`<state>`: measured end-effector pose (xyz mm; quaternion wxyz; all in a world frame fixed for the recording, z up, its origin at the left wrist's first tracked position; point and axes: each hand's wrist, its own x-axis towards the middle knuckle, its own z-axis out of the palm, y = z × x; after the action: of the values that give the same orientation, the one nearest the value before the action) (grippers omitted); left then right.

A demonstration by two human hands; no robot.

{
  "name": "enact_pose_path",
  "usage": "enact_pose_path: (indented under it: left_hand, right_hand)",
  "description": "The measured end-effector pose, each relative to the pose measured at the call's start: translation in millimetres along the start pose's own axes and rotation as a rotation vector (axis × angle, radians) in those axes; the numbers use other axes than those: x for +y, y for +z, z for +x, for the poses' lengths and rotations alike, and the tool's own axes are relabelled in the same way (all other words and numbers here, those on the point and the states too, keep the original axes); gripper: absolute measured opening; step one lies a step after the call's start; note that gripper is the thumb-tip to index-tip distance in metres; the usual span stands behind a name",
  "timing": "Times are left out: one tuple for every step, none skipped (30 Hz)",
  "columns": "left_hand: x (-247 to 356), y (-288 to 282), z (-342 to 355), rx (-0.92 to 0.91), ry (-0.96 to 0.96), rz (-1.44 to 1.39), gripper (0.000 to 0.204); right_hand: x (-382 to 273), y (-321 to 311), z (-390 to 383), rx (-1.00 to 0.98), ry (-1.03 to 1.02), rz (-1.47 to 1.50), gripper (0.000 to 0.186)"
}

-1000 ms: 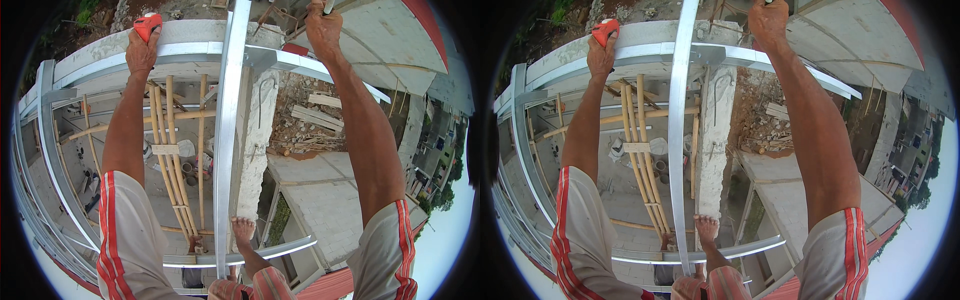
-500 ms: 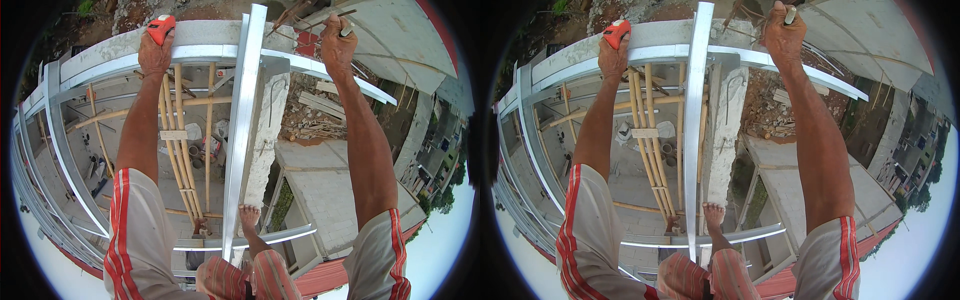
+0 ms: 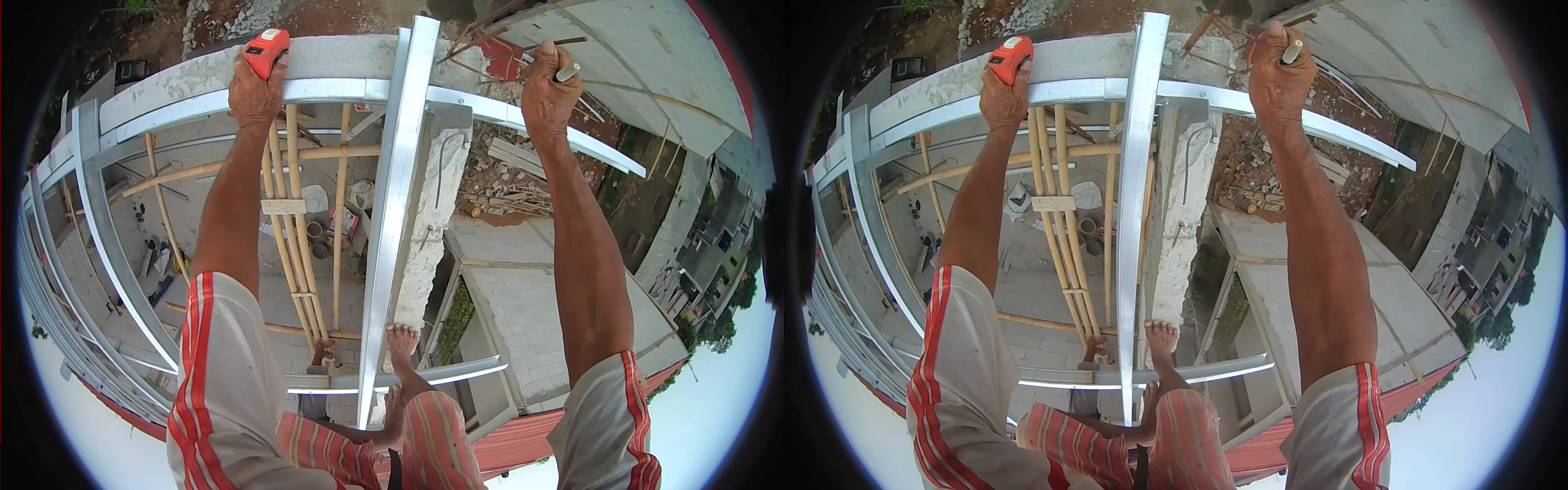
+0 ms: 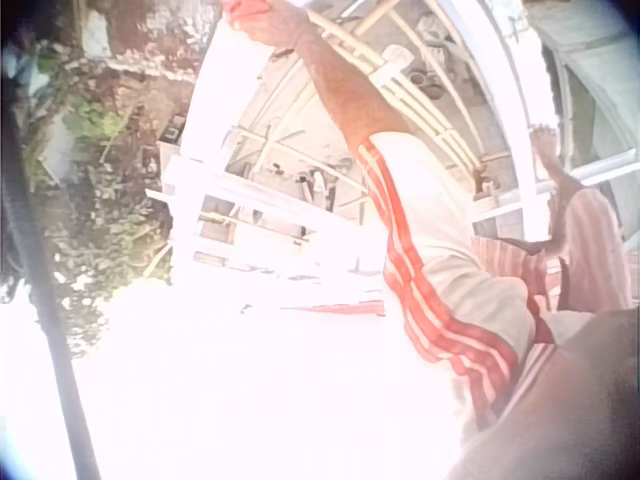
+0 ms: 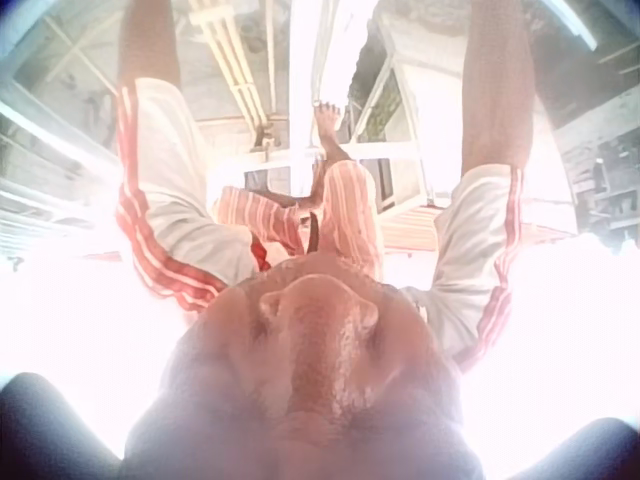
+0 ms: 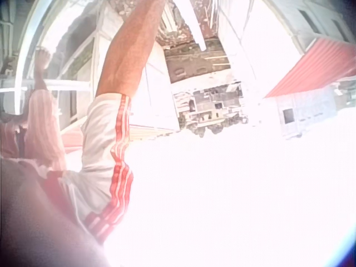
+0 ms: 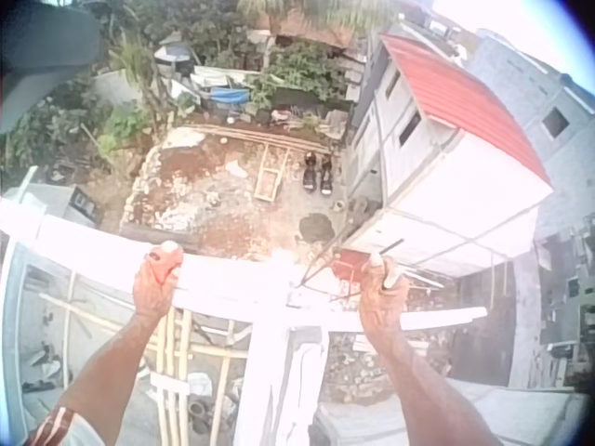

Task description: The person measures and marks metal framing components for a roof structure using a tape measure and a marker while standing on the partially completed frame.

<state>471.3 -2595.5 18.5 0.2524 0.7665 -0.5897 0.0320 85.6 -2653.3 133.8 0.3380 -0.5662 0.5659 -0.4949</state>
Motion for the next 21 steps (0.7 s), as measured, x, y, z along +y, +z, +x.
enact_pose_path:
  left_hand:
    - [4, 2, 1, -0.005, 0.002, -0.007, 0.072]
    - [7, 3, 2, 0.009, 0.007, -0.036, 0.072]
    - [10, 3, 3, 0.024, 0.012, -0.064, 0.072]
    - [8, 3, 3, 0.023, 0.013, -0.064, 0.072]
    - [6, 2, 3, 0.022, -0.003, -0.054, 0.073]
    - [4, 1, 2, 0.022, -0.019, -0.043, 0.073]
    - [5, 3, 1, 0.017, -0.013, -0.045, 0.073]
    - [5, 3, 0, 0.010, 0.006, -0.031, 0.074]
    - [5, 3, -1, 0.004, 0.017, -0.024, 0.074]
    - [8, 1, 1, -0.001, 0.029, -0.017, 0.074]
    - [11, -1, 0, -0.055, -0.014, -0.043, 0.073]
    - [13, -4, 1, -0.109, -0.056, -0.070, 0.071]
    - [12, -4, 1, -0.109, -0.051, -0.073, 0.071]
    - [12, -4, 1, -0.100, -0.025, -0.087, 0.071]
    - [12, -4, 1, -0.092, 0.000, -0.101, 0.072]
    - [9, -4, 1, -0.087, -0.006, -0.134, 0.072]
    - [6, -4, 0, -0.087, -0.006, -0.135, 0.072]
    - [3, -4, -1, -0.077, 0.015, -0.134, 0.072]
    - [4, -4, 0, -0.063, 0.038, -0.137, 0.073]
    - [4, -3, 0, -0.082, 0.030, -0.161, 0.074]
    - [4, -2, 0, -0.079, 0.030, -0.163, 0.074]
  right_hand:
    - [1, -3, 3, 0.004, 0.003, -0.008, 0.031]
    - [5, -4, 6, 0.020, 0.020, -0.033, 0.031]
    - [6, -6, 7, 0.036, 0.036, -0.058, 0.031]
    - [8, -3, 6, 0.053, 0.019, -0.023, 0.034]
    - [7, -4, 7, 0.054, 0.019, -0.023, 0.034]
    - [7, -4, 9, 0.043, 0.002, -0.092, 0.032]
    - [10, -5, 7, 0.037, -0.011, -0.163, 0.030]
    - [14, -5, 4, 0.044, -0.007, -0.165, 0.030]
    - [17, -6, 1, 0.050, 0.009, -0.153, 0.029]
    - [15, -5, 0, 0.052, 0.024, -0.139, 0.028]
    - [14, -6, 1, 0.055, 0.027, -0.139, 0.028]
    - [13, -7, 2, 0.043, 0.041, -0.164, 0.026]
    - [11, -8, 5, 0.034, 0.051, -0.189, 0.025]
    - [9, -7, 6, 0.041, 0.051, -0.191, 0.025]
    - [8, -4, 5, 0.055, 0.081, -0.175, 0.024]
    - [8, -2, 4, 0.065, 0.112, -0.159, 0.023]
    - [6, -1, 3, 0.065, 0.111, -0.160, 0.023]
    - [5, -2, 1, 0.055, 0.099, -0.175, 0.023]
    - [6, -2, 2, 0.049, 0.083, -0.192, 0.022]
    - [8, -2, 1, 0.044, 0.094, -0.139, 0.023]
    - [10, -4, 1, 0.045, 0.090, -0.140, 0.023]
